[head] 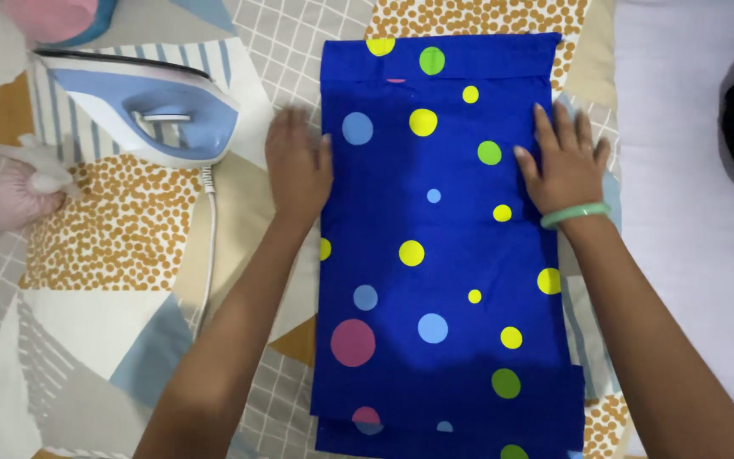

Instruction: Iron and fold a black t-shirt and then a blue patterned shirt on a bed.

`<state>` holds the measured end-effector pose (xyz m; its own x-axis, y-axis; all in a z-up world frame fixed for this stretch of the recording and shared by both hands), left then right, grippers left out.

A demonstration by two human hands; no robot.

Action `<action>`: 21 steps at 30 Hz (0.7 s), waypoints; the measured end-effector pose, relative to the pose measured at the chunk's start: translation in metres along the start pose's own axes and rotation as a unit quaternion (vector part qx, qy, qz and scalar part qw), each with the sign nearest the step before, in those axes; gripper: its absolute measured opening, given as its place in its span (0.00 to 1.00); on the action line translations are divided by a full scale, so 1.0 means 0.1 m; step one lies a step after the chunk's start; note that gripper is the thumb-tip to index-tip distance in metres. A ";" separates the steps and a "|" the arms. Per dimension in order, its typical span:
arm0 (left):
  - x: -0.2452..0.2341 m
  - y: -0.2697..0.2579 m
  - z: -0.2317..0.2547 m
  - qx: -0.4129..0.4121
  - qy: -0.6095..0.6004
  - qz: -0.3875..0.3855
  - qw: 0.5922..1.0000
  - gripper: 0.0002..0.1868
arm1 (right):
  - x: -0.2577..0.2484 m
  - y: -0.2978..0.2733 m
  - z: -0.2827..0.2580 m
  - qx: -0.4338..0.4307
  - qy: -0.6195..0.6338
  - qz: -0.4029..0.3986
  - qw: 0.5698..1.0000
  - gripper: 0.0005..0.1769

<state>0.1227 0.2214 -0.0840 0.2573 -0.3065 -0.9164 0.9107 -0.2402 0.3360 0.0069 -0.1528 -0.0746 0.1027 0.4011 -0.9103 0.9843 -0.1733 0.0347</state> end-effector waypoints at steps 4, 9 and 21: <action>-0.04 -0.67 -1.00 -0.306 -0.300 0.092 0.899 0.12 | -0.23 -0.56 0.03 0.069 0.140 0.036 0.987 0.39; -0.61 -0.40 -1.48 -0.408 -0.436 0.108 0.795 0.27 | -0.41 -1.27 -0.10 0.243 0.308 -0.024 0.919 0.35; -1.23 0.33 0.60 0.062 -0.051 -0.094 0.992 0.23 | -0.42 -2.25 -0.27 0.443 0.530 -0.125 0.712 0.15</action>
<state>0.1018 0.1960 0.0533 0.0466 -0.3347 -0.9412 0.8917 -0.4108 0.1903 -0.2151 -0.1066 -0.0331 0.4525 0.8917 -0.0019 0.5627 -0.2873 -0.7751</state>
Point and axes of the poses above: each hand's wrist, its own y-axis towards the middle knuckle, its own x-axis out of the palm, z = x × y, the point moved 4 cm from there along y, towards the middle knuckle, and after that the axes turned 12 degrees about y, right-handed, at the moved point
